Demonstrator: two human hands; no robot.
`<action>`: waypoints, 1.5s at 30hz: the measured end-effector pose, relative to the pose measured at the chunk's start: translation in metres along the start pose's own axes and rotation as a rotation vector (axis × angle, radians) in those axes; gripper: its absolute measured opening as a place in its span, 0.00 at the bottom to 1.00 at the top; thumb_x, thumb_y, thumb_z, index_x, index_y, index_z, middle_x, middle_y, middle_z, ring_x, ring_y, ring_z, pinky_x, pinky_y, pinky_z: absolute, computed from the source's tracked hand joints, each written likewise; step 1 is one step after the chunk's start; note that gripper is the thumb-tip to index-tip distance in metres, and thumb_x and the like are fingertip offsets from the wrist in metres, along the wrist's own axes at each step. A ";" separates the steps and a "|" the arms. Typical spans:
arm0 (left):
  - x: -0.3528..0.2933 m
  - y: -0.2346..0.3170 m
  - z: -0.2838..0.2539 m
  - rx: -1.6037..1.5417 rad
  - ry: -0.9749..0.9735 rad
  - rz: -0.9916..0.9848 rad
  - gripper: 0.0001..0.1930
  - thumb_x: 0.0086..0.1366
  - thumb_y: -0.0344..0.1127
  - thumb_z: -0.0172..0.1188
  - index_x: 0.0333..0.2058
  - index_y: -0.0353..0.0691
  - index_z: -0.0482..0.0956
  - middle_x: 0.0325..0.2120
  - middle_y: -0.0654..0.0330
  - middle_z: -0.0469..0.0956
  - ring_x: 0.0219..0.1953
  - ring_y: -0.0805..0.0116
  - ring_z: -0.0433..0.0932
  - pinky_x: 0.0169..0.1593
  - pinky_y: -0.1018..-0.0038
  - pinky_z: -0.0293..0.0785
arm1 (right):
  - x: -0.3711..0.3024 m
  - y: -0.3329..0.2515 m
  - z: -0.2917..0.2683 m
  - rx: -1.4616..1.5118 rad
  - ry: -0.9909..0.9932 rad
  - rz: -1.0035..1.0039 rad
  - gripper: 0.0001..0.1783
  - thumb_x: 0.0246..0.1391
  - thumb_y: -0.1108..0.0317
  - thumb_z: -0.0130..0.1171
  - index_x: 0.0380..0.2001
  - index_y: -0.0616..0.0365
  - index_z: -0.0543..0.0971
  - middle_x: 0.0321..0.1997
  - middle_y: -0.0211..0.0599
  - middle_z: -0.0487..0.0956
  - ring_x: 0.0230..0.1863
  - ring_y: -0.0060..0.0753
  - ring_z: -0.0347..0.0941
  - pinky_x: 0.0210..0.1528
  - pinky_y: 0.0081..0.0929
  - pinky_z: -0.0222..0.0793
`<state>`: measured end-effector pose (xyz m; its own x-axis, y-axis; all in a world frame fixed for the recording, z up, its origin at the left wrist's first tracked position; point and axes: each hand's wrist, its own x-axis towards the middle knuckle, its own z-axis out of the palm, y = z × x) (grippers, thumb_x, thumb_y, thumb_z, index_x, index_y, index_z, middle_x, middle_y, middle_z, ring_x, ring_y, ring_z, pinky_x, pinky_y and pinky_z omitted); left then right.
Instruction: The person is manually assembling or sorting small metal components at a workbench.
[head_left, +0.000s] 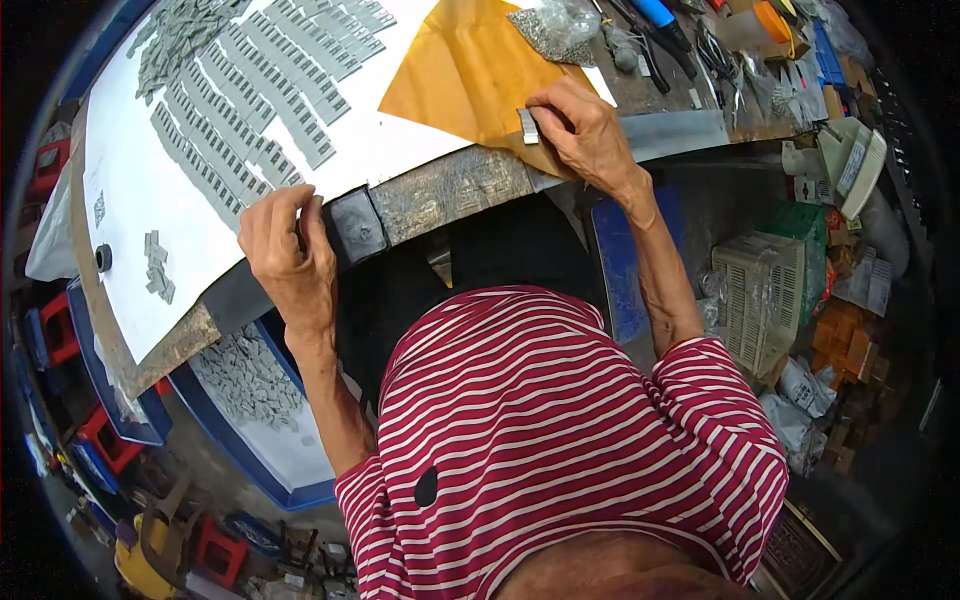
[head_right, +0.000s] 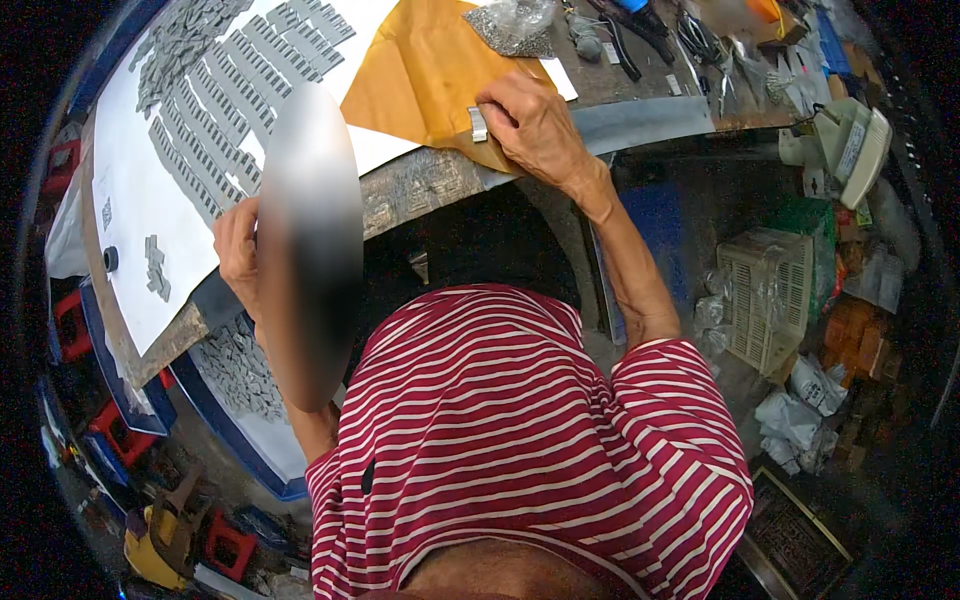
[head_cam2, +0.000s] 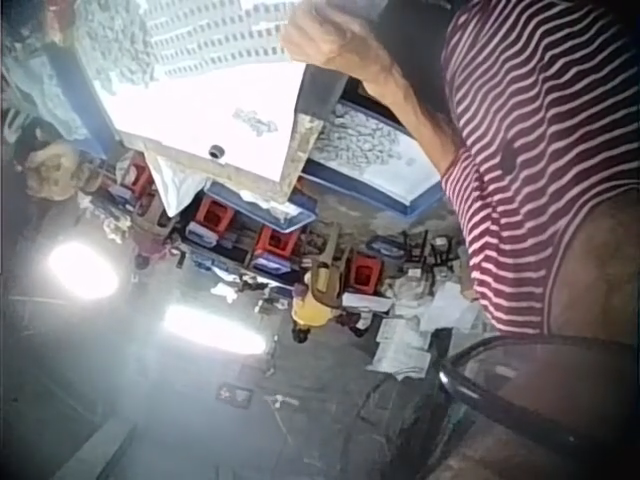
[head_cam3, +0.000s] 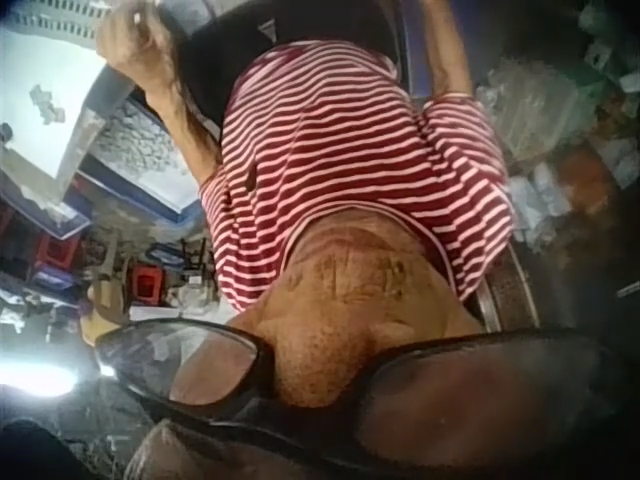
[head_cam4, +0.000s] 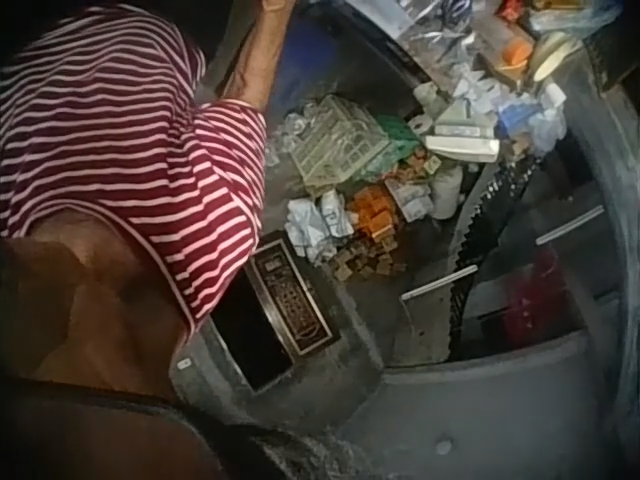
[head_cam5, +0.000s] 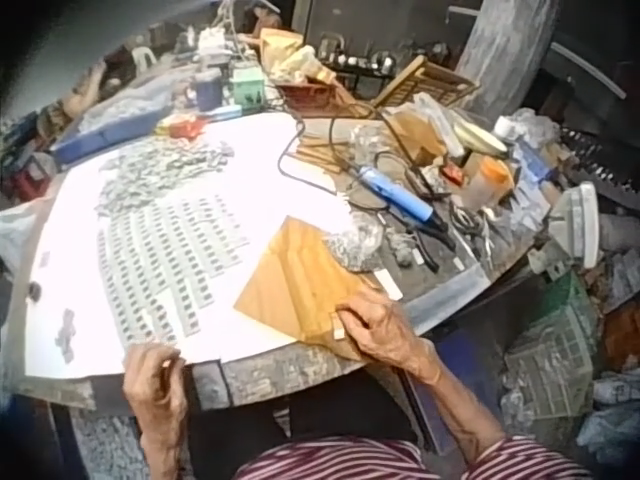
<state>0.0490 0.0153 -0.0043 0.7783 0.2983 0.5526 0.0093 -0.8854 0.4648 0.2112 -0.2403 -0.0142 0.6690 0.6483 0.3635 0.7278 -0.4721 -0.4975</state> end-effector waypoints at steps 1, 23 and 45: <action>-0.002 0.000 -0.003 0.004 -0.007 -0.025 0.06 0.49 0.21 0.60 0.29 0.35 0.75 0.25 0.58 0.75 0.31 0.63 0.72 0.38 0.73 0.67 | 0.001 0.001 0.000 0.003 -0.001 -0.002 0.05 0.48 0.74 0.53 0.29 0.65 0.74 0.27 0.38 0.72 0.25 0.34 0.69 0.28 0.25 0.64; -0.050 -0.070 -0.109 0.138 0.375 -0.581 0.05 0.53 0.25 0.55 0.30 0.33 0.77 0.27 0.56 0.76 0.30 0.64 0.74 0.36 0.73 0.69 | 0.027 -0.009 -0.004 -0.211 -0.273 -0.276 0.04 0.44 0.79 0.51 0.26 0.62 0.68 0.24 0.47 0.68 0.27 0.52 0.68 0.26 0.39 0.64; 0.004 -0.167 -0.078 0.637 0.028 -0.441 0.10 0.51 0.31 0.58 0.34 0.38 0.79 0.33 0.52 0.73 0.38 0.53 0.70 0.41 0.60 0.67 | 0.016 -0.023 -0.011 -0.071 -0.117 -0.053 0.02 0.45 0.78 0.51 0.25 0.63 0.69 0.21 0.43 0.69 0.22 0.42 0.69 0.24 0.31 0.64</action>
<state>0.0017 0.1924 -0.0262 0.6029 0.6722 0.4297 0.6804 -0.7145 0.1630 0.2065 -0.2257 0.0120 0.6100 0.7370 0.2911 0.7733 -0.4735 -0.4217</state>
